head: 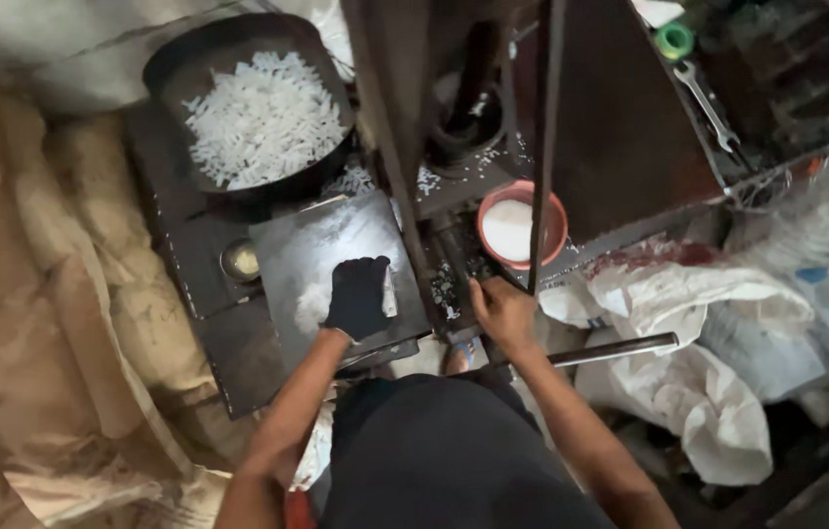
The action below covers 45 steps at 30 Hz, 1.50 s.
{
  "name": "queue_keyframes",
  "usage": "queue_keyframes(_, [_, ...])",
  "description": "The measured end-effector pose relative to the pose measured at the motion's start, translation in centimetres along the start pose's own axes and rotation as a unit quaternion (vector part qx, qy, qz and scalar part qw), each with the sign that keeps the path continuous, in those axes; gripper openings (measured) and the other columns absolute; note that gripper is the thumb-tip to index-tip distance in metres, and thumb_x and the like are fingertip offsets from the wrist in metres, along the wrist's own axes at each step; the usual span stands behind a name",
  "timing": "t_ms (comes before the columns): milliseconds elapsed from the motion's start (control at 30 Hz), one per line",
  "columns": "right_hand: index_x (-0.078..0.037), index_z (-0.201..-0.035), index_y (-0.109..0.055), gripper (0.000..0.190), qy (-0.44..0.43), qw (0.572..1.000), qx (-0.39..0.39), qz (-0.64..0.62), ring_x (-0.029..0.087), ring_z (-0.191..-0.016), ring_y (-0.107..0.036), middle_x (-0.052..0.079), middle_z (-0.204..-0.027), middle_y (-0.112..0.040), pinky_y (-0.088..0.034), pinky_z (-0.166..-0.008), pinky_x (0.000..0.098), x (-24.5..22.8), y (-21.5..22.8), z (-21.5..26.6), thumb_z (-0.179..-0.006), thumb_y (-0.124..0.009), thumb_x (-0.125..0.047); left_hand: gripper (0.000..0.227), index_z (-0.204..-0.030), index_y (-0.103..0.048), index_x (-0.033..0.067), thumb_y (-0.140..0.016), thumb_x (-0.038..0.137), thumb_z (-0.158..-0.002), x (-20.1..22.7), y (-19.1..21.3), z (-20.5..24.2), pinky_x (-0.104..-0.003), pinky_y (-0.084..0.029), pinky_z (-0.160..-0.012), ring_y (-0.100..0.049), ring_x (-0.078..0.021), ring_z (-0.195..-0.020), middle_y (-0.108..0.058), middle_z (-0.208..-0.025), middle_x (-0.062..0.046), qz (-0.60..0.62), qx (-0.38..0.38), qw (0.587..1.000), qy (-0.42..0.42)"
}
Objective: The person operates a manual press machine to process white granular material. They repeatedly place material into the press, pull a lever to activate the press, and collect the processed output into a bowl.
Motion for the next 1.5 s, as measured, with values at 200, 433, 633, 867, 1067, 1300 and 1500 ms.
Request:
queue_keyframes(200, [-0.002,-0.104,-0.075,0.014,-0.026,0.991,-0.025,-0.128,0.025,-0.074,-0.072,0.015,-0.090,-0.073,-0.055,-0.065,0.0326,-2.3,0.4,0.4,-0.095,-0.073,-0.013,0.119,-0.148,-0.042,0.0115,-0.095,0.041,-0.046,-5.5,3.0,4.3,-0.062,-0.032,-0.107,-0.040,-0.0557,-0.132,-0.047,-0.142,-0.034,0.196,0.088,0.975,-0.047])
queue_keyframes(433, [-0.001,-0.109,-0.074,0.020,-0.078,0.913,-0.259,-0.306,0.008,-0.082,-0.067,0.005,-0.090,-0.076,-0.055,-0.072,0.0277,-7.6,-8.3,4.7,-0.101,-0.070,-0.019,0.052,-0.144,-0.058,0.0185,-0.060,0.048,-0.101,-11.1,1.5,6.4,-0.044,-0.054,-0.085,-0.070,-0.0378,-0.102,-0.073,-0.114,-0.021,0.313,0.090,0.913,0.248])
queue_keyframes(633, [0.002,-0.101,-0.074,0.033,-0.300,0.834,-0.350,-0.303,0.013,-0.070,-0.064,0.009,-0.080,-0.072,-0.052,-0.063,0.0272,-6.2,-22.4,5.5,-0.100,-0.072,-0.030,0.040,-0.099,-0.078,0.0184,-0.052,0.049,-0.099,-10.9,1.9,7.0,-0.048,-0.053,-0.073,-0.071,-0.0355,-0.083,-0.075,-0.085,-0.011,0.245,0.158,0.896,0.336])
queue_keyframes(867, [0.007,-0.106,-0.067,0.033,-0.452,0.684,-0.369,-0.439,0.017,-0.077,-0.072,0.007,-0.089,-0.072,-0.064,-0.069,0.0308,-3.4,-27.3,9.6,-0.100,-0.063,-0.026,0.040,-0.100,-0.077,0.0155,-0.049,0.044,-0.103,-10.7,2.9,6.6,-0.050,-0.053,-0.073,-0.069,-0.0382,-0.083,-0.074,-0.091,-0.013,0.166,0.208,0.920,0.289])
queue_keyframes(1067, [0.004,-0.110,-0.069,0.029,-0.367,0.753,-0.359,-0.411,0.013,-0.071,-0.066,0.006,-0.086,-0.070,-0.060,-0.065,0.0283,-0.6,-28.5,11.7,-0.103,-0.061,-0.023,0.035,-0.099,-0.074,0.0157,-0.048,0.039,-0.105,-11.2,1.0,6.3,-0.051,-0.053,-0.074,-0.069,-0.0374,-0.084,-0.074,-0.093,-0.012,0.122,0.175,0.930,0.299])
queue_keyframes(1300, [0.003,-0.106,-0.071,0.028,-0.380,0.751,-0.330,-0.427,0.012,-0.067,-0.064,0.004,-0.082,-0.067,-0.058,-0.061,0.0291,1.9,-28.6,14.7,-0.104,-0.062,-0.024,0.030,-0.120,-0.069,0.0098,-0.053,0.025,-0.099,-11.3,-0.9,6.3,-0.052,-0.051,-0.075,-0.068,-0.0368,-0.091,-0.071,-0.103,-0.014,0.016,0.177,0.966,0.185])
queue_keyframes(1500, [0.000,-0.108,-0.068,0.029,-0.438,0.701,-0.338,-0.450,0.012,-0.068,-0.065,0.005,-0.086,-0.067,-0.059,-0.064,0.0297,1.9,-25.5,14.8,-0.105,-0.057,-0.026,0.026,-0.123,-0.067,0.0109,-0.050,0.017,-0.104,-15.7,-4.8,10.8,-0.046,-0.053,-0.091,-0.069,-0.0367,-0.105,-0.071,-0.113,-0.015,0.194,0.276,0.901,0.272])
Point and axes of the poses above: each hand's wrist, its own z-axis away from the middle knuckle, its own y-axis out of the back of the hand, x = y × z, the point moved 8 cm from there along -z, towards the middle knuckle
